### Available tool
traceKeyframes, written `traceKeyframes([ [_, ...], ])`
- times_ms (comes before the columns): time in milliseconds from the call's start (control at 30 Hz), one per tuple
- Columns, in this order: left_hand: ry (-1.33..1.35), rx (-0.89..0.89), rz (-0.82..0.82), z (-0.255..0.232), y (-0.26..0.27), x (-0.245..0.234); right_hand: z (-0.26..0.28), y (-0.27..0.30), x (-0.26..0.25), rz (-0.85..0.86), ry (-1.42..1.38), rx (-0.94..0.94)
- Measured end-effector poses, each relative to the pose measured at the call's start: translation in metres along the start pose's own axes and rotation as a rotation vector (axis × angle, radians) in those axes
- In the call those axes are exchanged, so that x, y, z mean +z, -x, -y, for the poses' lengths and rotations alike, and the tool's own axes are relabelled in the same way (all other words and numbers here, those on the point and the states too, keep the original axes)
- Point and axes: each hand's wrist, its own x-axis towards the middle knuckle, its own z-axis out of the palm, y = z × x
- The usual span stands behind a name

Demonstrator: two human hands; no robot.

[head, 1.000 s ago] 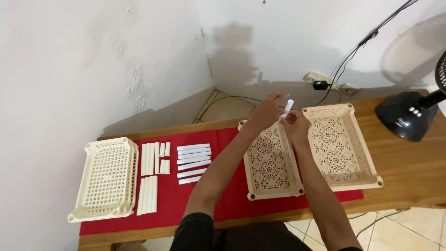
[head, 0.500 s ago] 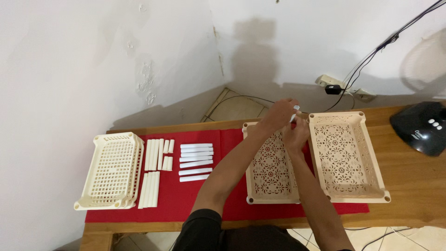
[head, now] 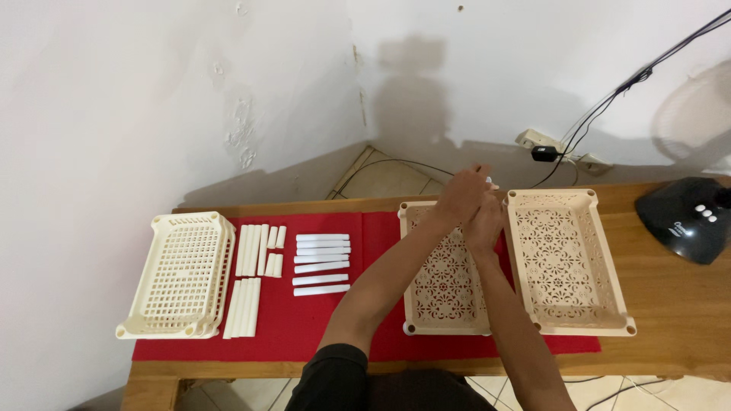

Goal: The person assembles beige plastic trays by inserting white cylindrical rods into corner holes and attaching circular caps. They handle multiple trays and rods, stacking the assembled trays on the right side of the table.

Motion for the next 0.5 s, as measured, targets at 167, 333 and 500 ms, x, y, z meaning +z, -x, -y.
traceKeyframes([
  [167, -0.046, 0.065, -0.002, 0.008, -0.003, 0.002, -0.004, 0.002, 0.006, -0.029, -0.115, -0.033],
  [333, -0.005, 0.078, -0.053, 0.015, 0.002, 0.01, -0.016, 0.002, 0.014, -0.059, -0.149, -0.007],
  [500, -0.003, 0.062, 0.017, 0.018, -0.008, 0.019, -0.02, 0.001, 0.019, -0.064, -0.195, 0.057],
])
